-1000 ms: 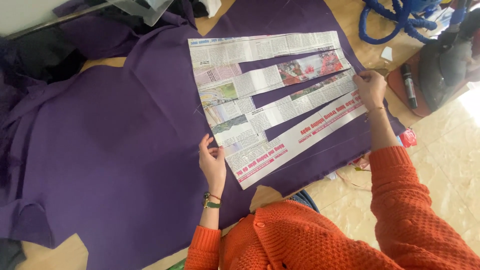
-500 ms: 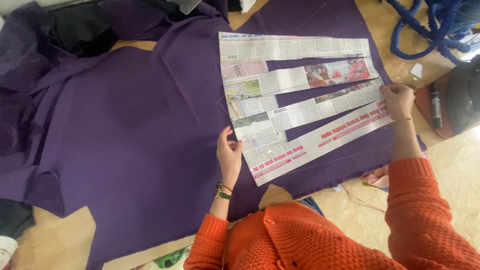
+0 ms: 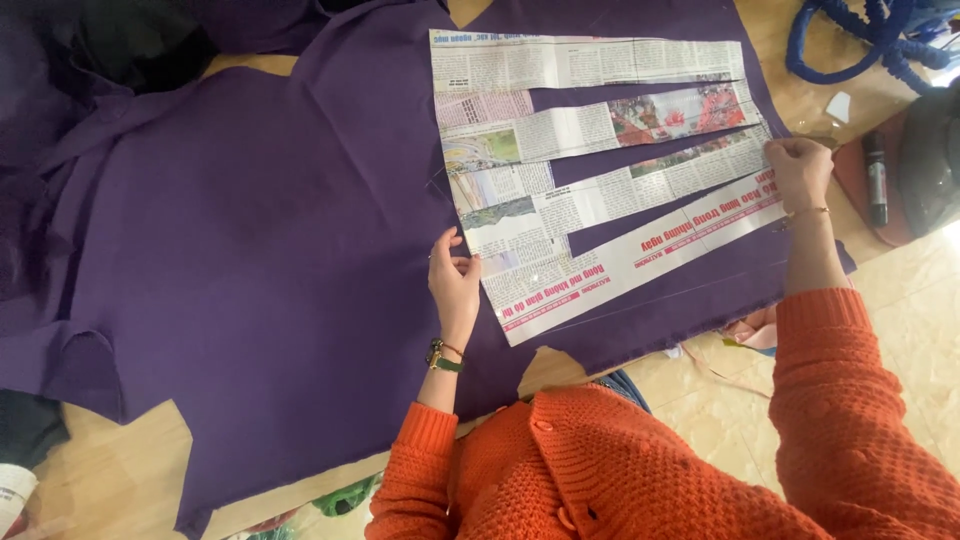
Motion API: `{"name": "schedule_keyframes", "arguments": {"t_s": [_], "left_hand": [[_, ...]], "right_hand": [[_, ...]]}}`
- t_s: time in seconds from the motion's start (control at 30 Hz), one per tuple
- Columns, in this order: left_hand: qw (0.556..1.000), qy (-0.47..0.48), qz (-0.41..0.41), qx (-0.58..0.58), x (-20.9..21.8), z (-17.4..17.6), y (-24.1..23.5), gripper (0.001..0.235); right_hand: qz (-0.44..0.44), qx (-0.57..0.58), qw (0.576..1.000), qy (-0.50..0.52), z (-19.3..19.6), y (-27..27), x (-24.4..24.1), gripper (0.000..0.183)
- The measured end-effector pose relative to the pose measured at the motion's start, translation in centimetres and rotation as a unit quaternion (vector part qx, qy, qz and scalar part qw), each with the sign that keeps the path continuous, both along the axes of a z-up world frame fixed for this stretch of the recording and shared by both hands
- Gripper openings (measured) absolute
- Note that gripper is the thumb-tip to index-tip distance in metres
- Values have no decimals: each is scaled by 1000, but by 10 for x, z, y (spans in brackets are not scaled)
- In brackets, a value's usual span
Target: A person is carefully positioning and smoothing out a newspaper pattern on a large piece of purple fabric on a work table.
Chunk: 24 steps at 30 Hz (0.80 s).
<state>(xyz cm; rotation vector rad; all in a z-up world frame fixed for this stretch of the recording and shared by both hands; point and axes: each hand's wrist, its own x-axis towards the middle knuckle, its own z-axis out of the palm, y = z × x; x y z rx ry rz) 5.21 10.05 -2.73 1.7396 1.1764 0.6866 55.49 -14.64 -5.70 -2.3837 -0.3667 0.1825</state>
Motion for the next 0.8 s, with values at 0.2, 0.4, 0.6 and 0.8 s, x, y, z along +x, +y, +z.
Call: {"name": "schedule_keyframes", "arguments": {"t_s": [0.2, 0.4, 0.6, 0.8], "left_hand": [[999, -9, -15, 47, -3, -12, 4, 48], [999, -9, -17, 30, -3, -9, 3, 42], [999, -3, -2, 41, -5, -20, 6, 48], [999, -3, -4, 46, -5, -22, 8, 49]], "right_hand": [[-32, 1, 999, -10, -38, -16, 27, 41], [-29, 106, 993, 42, -25, -24, 19, 28], [-68, 104, 992, -9, -42, -41, 23, 18], [-42, 1, 997, -59, -25, -65, -11, 25]]}}
